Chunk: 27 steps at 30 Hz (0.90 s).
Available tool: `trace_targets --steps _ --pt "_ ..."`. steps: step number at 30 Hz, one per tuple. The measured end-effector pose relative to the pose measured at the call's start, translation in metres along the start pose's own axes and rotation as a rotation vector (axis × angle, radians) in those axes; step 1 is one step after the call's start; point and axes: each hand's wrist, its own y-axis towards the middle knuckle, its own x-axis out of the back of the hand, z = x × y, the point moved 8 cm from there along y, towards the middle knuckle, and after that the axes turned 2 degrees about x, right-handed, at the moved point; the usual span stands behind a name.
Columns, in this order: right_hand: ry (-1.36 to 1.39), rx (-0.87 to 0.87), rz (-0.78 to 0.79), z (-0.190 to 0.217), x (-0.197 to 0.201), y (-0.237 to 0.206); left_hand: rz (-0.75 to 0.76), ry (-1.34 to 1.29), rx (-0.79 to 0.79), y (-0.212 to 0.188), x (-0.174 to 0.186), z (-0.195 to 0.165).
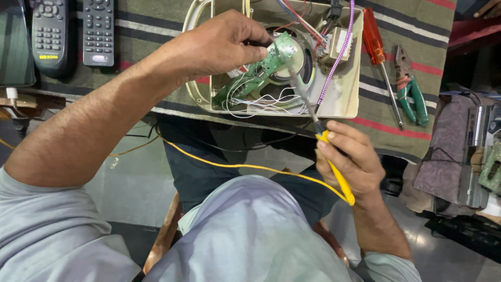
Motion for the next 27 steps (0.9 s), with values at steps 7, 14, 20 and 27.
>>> trace_targets --steps 7,14,20,27 --pt "0.004 0.03 0.053 -0.002 -0.008 0.005 -0.01 0.016 0.008 0.001 0.001 0.002" --pt "0.004 0.019 0.049 -0.001 -0.009 0.008 -0.015 0.021 0.017 0.001 0.001 0.003" --pt "0.032 -0.035 -0.006 -0.008 -0.002 -0.001 0.007 0.049 0.015 0.002 0.003 -0.002" --pt "0.072 -0.157 -0.241 -0.027 0.021 -0.022 -0.163 0.208 -0.176 -0.013 0.023 -0.027"
